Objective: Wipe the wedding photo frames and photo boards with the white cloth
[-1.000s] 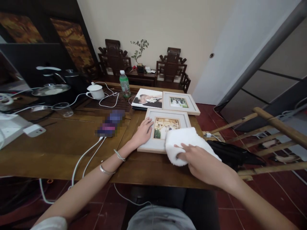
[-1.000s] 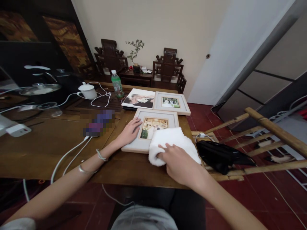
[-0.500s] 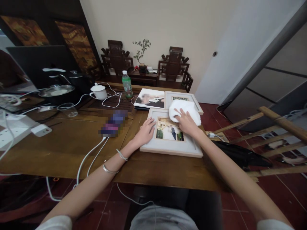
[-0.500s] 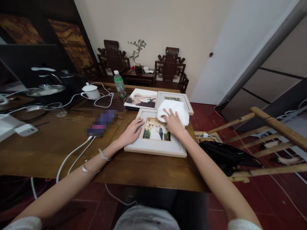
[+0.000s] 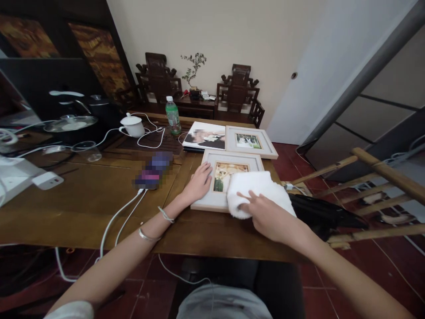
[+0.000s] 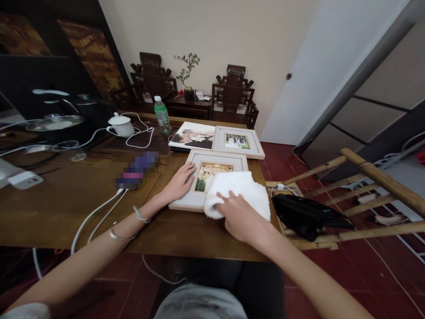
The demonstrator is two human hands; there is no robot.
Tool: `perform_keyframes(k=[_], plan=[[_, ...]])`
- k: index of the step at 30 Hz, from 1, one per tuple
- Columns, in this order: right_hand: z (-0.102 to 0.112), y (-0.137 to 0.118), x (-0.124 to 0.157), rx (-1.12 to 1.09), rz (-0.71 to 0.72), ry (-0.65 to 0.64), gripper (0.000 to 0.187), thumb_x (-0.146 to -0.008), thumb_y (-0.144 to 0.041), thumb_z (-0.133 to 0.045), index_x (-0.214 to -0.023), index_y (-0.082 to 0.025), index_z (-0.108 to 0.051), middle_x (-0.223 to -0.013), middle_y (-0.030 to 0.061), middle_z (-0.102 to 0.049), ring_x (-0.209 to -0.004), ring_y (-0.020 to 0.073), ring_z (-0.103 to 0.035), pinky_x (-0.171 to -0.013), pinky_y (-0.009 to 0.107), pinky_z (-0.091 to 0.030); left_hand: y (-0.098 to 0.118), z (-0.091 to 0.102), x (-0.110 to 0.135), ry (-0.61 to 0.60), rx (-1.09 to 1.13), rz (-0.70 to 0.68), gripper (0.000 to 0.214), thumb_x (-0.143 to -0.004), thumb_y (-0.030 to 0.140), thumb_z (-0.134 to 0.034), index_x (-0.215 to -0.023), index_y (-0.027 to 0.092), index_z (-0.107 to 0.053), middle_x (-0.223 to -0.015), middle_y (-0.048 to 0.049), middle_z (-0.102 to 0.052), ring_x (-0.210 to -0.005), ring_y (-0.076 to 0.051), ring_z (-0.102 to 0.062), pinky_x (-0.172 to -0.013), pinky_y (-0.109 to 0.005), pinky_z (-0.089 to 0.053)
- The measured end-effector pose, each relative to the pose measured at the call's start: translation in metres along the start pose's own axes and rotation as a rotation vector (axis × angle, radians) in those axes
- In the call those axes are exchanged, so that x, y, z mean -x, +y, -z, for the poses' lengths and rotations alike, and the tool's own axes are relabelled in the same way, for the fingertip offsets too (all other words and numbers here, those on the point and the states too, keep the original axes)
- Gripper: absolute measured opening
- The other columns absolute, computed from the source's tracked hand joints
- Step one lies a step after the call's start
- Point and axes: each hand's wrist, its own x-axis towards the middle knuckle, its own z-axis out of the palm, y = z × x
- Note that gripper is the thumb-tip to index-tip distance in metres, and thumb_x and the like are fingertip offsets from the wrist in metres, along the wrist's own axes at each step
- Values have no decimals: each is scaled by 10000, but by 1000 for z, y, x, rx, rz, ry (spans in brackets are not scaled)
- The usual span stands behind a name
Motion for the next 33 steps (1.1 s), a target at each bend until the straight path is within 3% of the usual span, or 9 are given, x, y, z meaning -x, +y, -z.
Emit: perform_keyframes(k=[3,6,11,15,19,22,27,30,33], plan=[[3,-13,11,-55,40,-1,556,-701,19,-379,-1176,-164,-602,-1428,107,-423,-1294,346,-389,-996,489,-391,-1,0,0,-26,-18,4,419,-912,245,-364,-1294,119,-480,-1425,-147,-406,-1368,-257,-281,-1080,-513,-310],[-9,-8,-1,-75,42,72,600,-694,19,-384,-1232,-177,-564,-1448,92,-396,-1341,345,-310,-1033,521,-346,0,2,-1,-58,-45,-2,437,-919,249,-346,-1309,92,-462,-1432,-153,-396,-1376,-251,-263,-1090,-490,-301],[-33,39,-52,63,-42,242,547,-714,8,-415,-1206,-159,-586,-1468,96,-362,-1373,336,-237,-1077,554,-248,3,5,0,-87,-67,-17,453,-928,267,-324,-1323,79,-443,-1452,-152,-367,-1394,-245,-222,-1101,-478,-284],[-36,78,-97,185,-119,377,511,-743,-3,-426,-1211,-137,-582,-1506,100,-284,-1390,347,-169,-1091,554,-205,3,6,1,-99,-67,-12,458,-931,279,-323,-1329,82,-438,-1458,-150,-358,-1395,-240,-221,-1108,-462,-275],[-33,87,-119,200,-149,369,501,-750,4,-403,-1188,-138,-602,-1514,80,-269,-1391,379,-126,-1075,597,-188,1,7,0,-111,-80,-7,471,-931,282,-312,-1333,69,-432,-1462,-149,-350,-1395,-235,-221,-1113,-447,-271],[-31,71,-106,151,-108,302,535,-726,18,-392,-1190,-143,-603,-1496,80,-310,-1377,391,-168,-1046,620,-221,2,6,-1,-109,-84,-11,477,-931,282,-308,-1335,58,-427,-1465,-152,-344,-1396,-234,-218,-1112,-444,-274],[-18,27,-46,-24,18,108,578,-684,26,-389,-1187,-165,-602,-1466,94,-365,-1355,364,-258,-1014,597,-306,2,4,-1,-81,-81,-16,459,-926,269,-318,-1325,78,-437,-1455,-157,-361,-1393,-237,-226,-1096,-459,-299],[-6,5,-15,-137,115,0,594,-672,41,-367,-1170,-179,-605,-1467,70,-368,-1354,329,-287,-1021,522,-351,2,3,-1,-76,-86,-20,453,-922,260,-320,-1321,84,-442,-1444,-156,-378,-1390,-240,-234,-1091,-465,-308],[-2,-7,-6,-214,193,-10,594,-665,43,-366,-1151,-194,-612,-1458,50,-387,-1365,305,-275,-1049,494,-334,3,3,-1,-85,-94,-17,460,-919,253,-316,-1317,64,-446,-1442,-160,-381,-1387,-242,-240,-1096,-457,-304]])
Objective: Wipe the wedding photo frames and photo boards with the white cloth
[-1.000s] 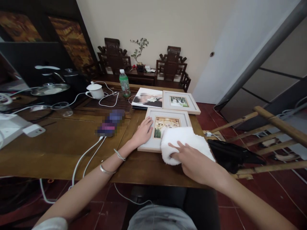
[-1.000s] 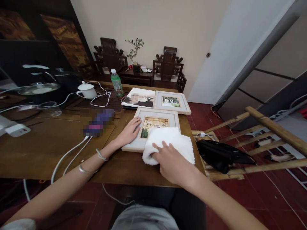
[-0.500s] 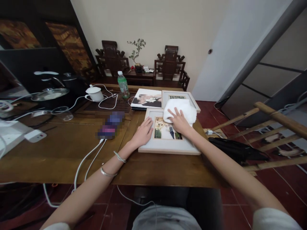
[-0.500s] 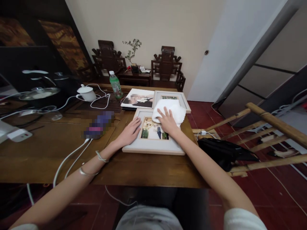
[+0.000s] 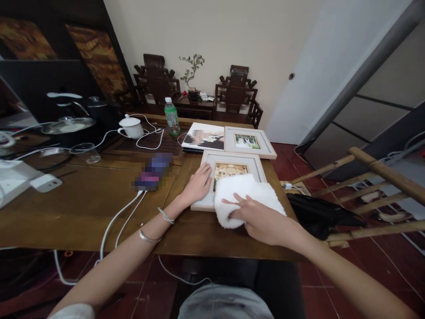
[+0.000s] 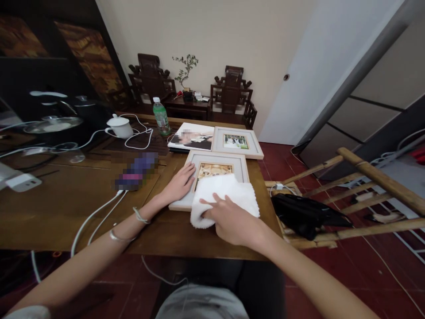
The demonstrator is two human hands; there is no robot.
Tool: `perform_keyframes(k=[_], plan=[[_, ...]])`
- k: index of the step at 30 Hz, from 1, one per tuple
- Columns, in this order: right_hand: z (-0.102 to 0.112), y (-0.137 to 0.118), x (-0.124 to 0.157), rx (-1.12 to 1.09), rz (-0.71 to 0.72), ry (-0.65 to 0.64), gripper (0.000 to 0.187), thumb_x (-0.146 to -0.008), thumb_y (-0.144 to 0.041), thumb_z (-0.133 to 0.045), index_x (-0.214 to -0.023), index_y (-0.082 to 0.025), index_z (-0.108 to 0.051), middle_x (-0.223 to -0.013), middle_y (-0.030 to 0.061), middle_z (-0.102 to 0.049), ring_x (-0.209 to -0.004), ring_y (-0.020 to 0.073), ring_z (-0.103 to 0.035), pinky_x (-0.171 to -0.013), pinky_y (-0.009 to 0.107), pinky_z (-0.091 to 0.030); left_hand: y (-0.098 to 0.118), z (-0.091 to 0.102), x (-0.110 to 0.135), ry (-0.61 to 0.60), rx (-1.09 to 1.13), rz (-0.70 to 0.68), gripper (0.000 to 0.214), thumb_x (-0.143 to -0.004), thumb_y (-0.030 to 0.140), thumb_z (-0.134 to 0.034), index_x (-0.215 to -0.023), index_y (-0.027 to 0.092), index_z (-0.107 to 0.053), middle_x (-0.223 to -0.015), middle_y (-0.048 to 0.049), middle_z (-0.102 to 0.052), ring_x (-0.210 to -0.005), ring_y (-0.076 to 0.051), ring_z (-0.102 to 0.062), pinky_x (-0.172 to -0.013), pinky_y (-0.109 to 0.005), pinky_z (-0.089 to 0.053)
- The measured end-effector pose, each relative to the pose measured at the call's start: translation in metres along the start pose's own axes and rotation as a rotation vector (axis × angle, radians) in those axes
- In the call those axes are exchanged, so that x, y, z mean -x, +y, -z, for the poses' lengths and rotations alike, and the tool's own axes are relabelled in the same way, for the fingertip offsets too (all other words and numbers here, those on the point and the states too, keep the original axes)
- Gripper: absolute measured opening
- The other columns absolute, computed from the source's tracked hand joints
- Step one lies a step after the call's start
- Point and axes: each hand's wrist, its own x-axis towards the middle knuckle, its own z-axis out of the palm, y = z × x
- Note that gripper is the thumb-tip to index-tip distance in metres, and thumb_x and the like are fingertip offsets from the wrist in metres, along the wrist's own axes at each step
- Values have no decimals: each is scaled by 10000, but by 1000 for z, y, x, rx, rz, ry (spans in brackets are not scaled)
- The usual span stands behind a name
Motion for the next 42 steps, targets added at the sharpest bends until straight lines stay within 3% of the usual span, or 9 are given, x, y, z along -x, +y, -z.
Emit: perform_keyframes(k=[3,6,11,14,19,25,30,35,42], plan=[[-8,10,-13,-7,-1,80,601,-664,39,-380,-1167,-203,-602,-1462,60,-379,-1375,294,-257,-1075,518,-287,0,1,0,0,1,-1,458,-920,253,-315,-1316,66,-447,-1444,-159,-377,-1387,-243,-240,-1095,-463,-301],[-13,41,-37,80,-57,169,606,-672,33,-391,-1192,-206,-588,-1476,47,-354,-1390,288,-214,-1086,542,-251,0,1,0,1,11,-7,449,-923,259,-320,-1319,92,-448,-1442,-149,-385,-1387,-238,-241,-1094,-471,-296],[-1,97,-85,357,-242,321,571,-737,26,-374,-1239,-173,-558,-1501,50,-306,-1388,338,-183,-1077,586,-213,-2,2,0,-3,41,-6,451,-923,269,-325,-1321,99,-453,-1440,-142,-390,-1382,-241,-254,-1100,-480,-286],[5,113,-106,430,-320,360,543,-765,14,-375,-1238,-176,-561,-1523,40,-253,-1382,393,-146,-1049,638,-204,-3,3,1,7,55,-7,450,-922,268,-328,-1326,111,-450,-1440,-138,-392,-1382,-236,-257,-1098,-475,-293],[-3,92,-103,420,-331,291,520,-774,7,-392,-1223,-179,-577,-1514,73,-270,-1366,431,-159,-999,694,-222,-3,3,1,-5,56,2,466,-925,282,-327,-1336,91,-434,-1446,-140,-382,-1382,-242,-254,-1102,-485,-285],[-7,22,-48,238,-150,79,575,-713,16,-399,-1204,-214,-592,-1469,55,-368,-1296,414,-335,-936,644,-366,1,3,0,-2,93,29,486,-946,325,-288,-1332,71,-442,-1448,-142,-378,-1390,-232,-235,-1116,-464,-261],[-12,-9,-34,192,7,133,517,-725,-3,-410,-1161,-193,-613,-1439,59,-417,-1324,348,-333,-1010,537,-362,8,6,-1,47,277,133,562,-965,464,-191,-1336,132,-454,-1453,-91,-380,-1384,-197,-258,-1133,-438,-233],[-19,8,-75,291,-71,177,435,-783,-61,-436,-1149,-192,-631,-1463,48,-379,-1359,342,-270,-1073,552,-263,8,5,1,101,404,176,586,-966,478,-134,-1425,162,-314,-1507,-62,-272,-1390,-157,-235,-1151,-356,-191],[-1,57,-138,442,-206,348,371,-844,-112,-424,-1146,-146,-636,-1442,86,-409,-1363,351,-245,-1083,562,-209,11,12,3,39,308,152,593,-964,474,-177,-1451,139,-234,-1525,-90,-213,-1404,-201,-190,-1145,-417,-199]])
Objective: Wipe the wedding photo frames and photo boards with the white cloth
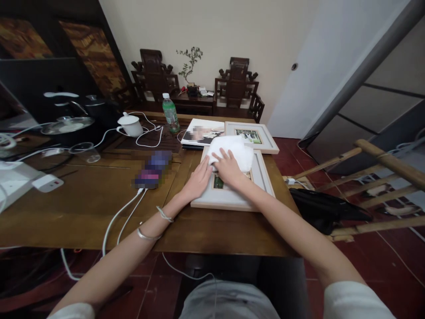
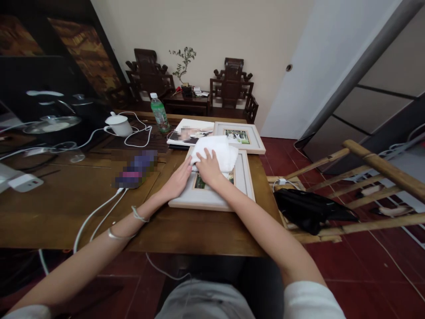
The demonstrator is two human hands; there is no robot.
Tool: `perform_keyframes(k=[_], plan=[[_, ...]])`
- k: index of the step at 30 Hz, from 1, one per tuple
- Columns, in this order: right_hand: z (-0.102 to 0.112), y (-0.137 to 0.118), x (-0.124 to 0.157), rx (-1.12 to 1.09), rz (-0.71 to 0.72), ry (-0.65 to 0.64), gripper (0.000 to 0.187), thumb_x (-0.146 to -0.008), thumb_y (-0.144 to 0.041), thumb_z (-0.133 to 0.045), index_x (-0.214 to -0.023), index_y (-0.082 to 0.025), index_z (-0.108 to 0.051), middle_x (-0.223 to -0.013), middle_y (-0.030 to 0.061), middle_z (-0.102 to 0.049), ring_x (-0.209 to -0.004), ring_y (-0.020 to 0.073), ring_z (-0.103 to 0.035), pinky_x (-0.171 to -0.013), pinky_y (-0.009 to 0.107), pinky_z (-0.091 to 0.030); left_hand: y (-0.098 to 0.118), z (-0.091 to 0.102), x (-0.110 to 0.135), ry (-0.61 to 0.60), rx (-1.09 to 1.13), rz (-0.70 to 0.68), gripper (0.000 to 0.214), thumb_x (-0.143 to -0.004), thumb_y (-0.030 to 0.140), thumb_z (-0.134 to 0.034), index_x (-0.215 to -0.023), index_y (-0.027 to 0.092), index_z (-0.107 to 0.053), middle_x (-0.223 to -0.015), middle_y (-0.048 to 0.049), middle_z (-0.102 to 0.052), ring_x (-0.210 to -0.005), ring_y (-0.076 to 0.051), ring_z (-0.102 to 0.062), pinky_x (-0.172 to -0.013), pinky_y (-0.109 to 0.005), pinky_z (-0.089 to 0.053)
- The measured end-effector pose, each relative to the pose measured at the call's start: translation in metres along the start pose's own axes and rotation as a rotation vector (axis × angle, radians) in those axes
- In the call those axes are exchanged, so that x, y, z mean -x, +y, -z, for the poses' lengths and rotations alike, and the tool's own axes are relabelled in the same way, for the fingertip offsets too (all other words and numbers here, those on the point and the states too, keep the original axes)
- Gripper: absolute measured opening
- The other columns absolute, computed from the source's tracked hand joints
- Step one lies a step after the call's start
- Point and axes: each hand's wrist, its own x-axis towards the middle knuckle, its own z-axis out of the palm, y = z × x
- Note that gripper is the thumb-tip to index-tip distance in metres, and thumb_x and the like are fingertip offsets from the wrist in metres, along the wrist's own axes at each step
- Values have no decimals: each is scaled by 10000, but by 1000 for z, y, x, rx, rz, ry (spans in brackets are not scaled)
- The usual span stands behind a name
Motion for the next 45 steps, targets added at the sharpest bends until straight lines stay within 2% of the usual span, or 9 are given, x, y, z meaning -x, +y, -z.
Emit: perform_keyframes(k=[5,14,18,24,29,35,38,41,45], plan=[[0,2,-6,32,20,-13,367,-871,-103,-393,-1136,-134,-645,-1456,108,-381,-1369,338,-237,-1085,549,-208,2,2,0,-9,3,0,618,-959,483,-186,-1456,116,-212,-1528,-105,-194,-1408,-204,-173,-1153,-409,-170],[37,-39,80,-128,231,-183,377,-764,-60,-484,-1081,-154,-665,-1444,95,-403,-1344,338,-303,-1045,499,-329,-13,0,-4,-10,2,-53,565,-968,457,-123,-1418,178,-321,-1509,-68,-274,-1390,-162,-236,-1148,-382,-197],[43,-30,112,-160,153,-138,432,-745,-6,-428,-1074,-153,-666,-1429,86,-427,-1353,307,-301,-1071,495,-308,-18,0,-6,-52,-153,-136,518,-958,409,-250,-1353,120,-420,-1461,-115,-365,-1386,-208,-248,-1144,-432,-208],[50,-3,146,-70,-3,-236,472,-701,8,-440,-1066,-173,-678,-1425,70,-430,-1347,323,-311,-1070,524,-308,-20,-4,-4,-33,-211,-169,461,-909,214,-297,-1327,91,-448,-1438,-131,-395,-1381,-225,-257,-1123,-461,-268],[52,-9,146,-38,-15,-226,407,-751,-29,-431,-1047,-141,-686,-1413,118,-439,-1337,338,-324,-1062,543,-303,-17,-7,-5,5,-218,-157,483,-858,130,-310,-1313,93,-468,-1422,-131,-418,-1377,-225,-267,-1119,-456,-287],[38,-53,103,-65,117,-87,300,-825,-104,-448,-982,-140,-702,-1382,150,-471,-1309,341,-368,-1053,569,-292,-17,-5,-6,-11,-216,-135,468,-897,198,-303,-1311,55,-467,-1424,-145,-413,-1375,-224,-271,-1130,-422,-268],[30,-65,94,-46,122,-11,301,-857,-110,-423,-944,-142,-710,-1367,149,-489,-1301,334,-382,-1050,593,-283,-19,-4,-5,-15,-206,-164,462,-921,230,-289,-1312,57,-463,-1431,-148,-402,-1379,-219,-262,-1125,-423,-274],[25,-57,108,-17,99,7,300,-866,-116,-424,-943,-156,-711,-1386,127,-473,-1306,338,-373,-1038,637,-269,-20,-5,-4,-5,-213,-183,449,-925,212,-283,-1300,59,-476,-1418,-157,-416,-1378,-225,-265,-1122,-440,-275],[25,-27,149,67,-29,-16,307,-808,-74,-470,-964,-180,-712,-1377,106,-485,-1296,328,-393,-1030,626,-289,-20,-7,-4,7,-213,-188,435,-909,170,-304,-1299,94,-483,-1409,-154,-428,-1372,-244,-275,-1095,-498,-303]])
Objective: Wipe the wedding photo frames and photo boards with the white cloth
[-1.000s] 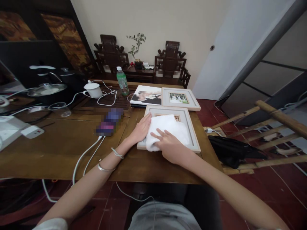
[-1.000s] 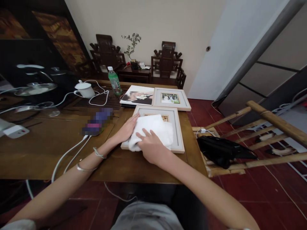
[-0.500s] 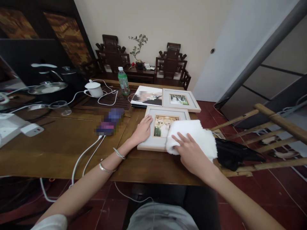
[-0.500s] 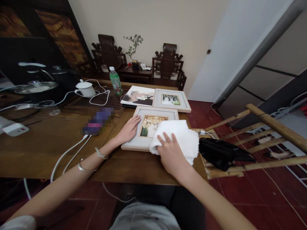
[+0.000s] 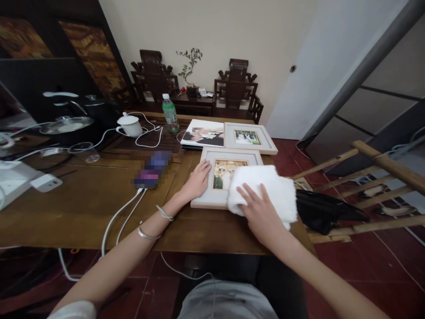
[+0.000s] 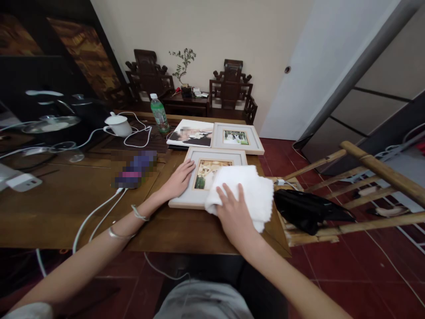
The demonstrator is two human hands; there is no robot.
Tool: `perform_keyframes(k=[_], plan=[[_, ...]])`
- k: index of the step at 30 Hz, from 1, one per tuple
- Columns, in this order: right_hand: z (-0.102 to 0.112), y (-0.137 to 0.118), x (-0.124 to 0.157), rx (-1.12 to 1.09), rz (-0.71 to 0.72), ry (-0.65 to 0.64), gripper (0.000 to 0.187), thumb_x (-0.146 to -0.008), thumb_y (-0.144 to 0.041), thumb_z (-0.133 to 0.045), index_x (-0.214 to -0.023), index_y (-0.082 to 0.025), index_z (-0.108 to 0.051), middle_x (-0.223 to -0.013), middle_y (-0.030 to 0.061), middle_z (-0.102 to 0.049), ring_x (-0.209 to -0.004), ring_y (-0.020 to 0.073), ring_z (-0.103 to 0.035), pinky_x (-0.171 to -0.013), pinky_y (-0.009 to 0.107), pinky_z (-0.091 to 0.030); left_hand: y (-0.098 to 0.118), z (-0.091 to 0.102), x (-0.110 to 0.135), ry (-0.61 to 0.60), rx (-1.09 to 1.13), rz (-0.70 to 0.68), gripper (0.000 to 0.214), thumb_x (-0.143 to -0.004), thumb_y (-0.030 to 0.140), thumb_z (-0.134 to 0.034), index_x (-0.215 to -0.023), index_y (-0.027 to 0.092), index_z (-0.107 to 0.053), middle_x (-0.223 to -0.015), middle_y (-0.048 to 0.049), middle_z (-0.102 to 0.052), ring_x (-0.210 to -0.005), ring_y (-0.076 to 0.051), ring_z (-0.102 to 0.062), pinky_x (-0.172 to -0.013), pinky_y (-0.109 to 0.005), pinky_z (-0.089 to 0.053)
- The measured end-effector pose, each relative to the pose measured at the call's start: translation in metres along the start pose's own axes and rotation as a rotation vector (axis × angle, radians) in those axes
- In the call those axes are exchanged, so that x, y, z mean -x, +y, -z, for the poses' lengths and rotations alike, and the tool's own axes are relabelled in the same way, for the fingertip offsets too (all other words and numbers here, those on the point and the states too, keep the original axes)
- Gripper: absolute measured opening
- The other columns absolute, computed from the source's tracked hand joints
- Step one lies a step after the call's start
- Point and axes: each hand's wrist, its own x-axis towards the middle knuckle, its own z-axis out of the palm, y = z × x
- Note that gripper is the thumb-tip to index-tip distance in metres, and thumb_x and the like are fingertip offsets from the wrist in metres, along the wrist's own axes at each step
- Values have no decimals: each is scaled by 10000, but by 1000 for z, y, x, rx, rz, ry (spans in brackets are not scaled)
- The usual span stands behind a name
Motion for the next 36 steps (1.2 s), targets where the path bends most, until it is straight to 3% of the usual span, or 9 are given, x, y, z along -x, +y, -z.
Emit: perform_keyframes(k=[4,7,11,17,20,24,31,36], plan=[[1,32,33,59,-137,-23,351,-719,-33,-499,-930,-202,-722,-1384,60,-477,-1296,311,-399,-1024,556,-334,0,0,-1,-14,-18,-5,432,-902,163,-317,-1293,92,-485,-1409,-159,-425,-1370,-262,-274,-1088,-530,-298],[1,49,38,64,-170,-32,365,-685,-20,-489,-885,-212,-727,-1396,10,-459,-1314,298,-377,-1028,524,-340,1,1,-1,-28,-37,-19,427,-904,164,-317,-1289,86,-483,-1415,-155,-418,-1374,-256,-266,-1096,-516,-291],[-5,71,16,48,-178,-41,374,-686,-17,-464,-871,-211,-724,-1395,-22,-457,-1326,285,-361,-1027,500,-344,1,1,-2,-34,-43,-26,419,-908,172,-322,-1285,88,-485,-1415,-154,-420,-1378,-250,-257,-1101,-501,-290],[-27,110,-42,37,-223,-14,444,-714,-6,-431,-1000,-210,-702,-1398,-17,-462,-1333,285,-343,-1018,510,-343,-1,1,-1,-34,-35,-21,426,-908,185,-325,-1289,83,-485,-1413,-157,-422,-1371,-261,-273,-1090,-525,-298],[-33,120,-56,29,-226,-18,474,-710,10,-427,-1043,-204,-689,-1415,-6,-444,-1343,287,-322,-1021,517,-338,0,1,-1,-13,-25,-15,427,-906,184,-328,-1292,87,-486,-1407,-157,-431,-1369,-256,-281,-1093,-514,-301],[-25,111,-41,6,-177,-52,490,-679,30,-423,-1026,-185,-694,-1429,10,-425,-1356,301,-291,-1034,528,-328,2,1,0,3,-23,-6,430,-901,175,-332,-1294,89,-485,-1405,-153,-435,-1368,-247,-286,-1100,-493,-301],[9,68,30,-56,-96,-151,455,-634,34,-434,-930,-171,-712,-1428,32,-422,-1345,343,-307,-1028,552,-351,3,0,-1,10,-28,17,432,-902,170,-322,-1289,80,-492,-1405,-147,-438,-1368,-240,-286,-1093,-487,-317],[20,43,34,-80,-143,-184,495,-647,33,-429,-1008,-170,-701,-1415,54,-442,-1326,351,-340,-1015,526,-389,3,-1,-1,2,-36,22,439,-896,159,-324,-1296,74,-484,-1412,-152,-428,-1370,-240,-280,-1088,-505,-312]])
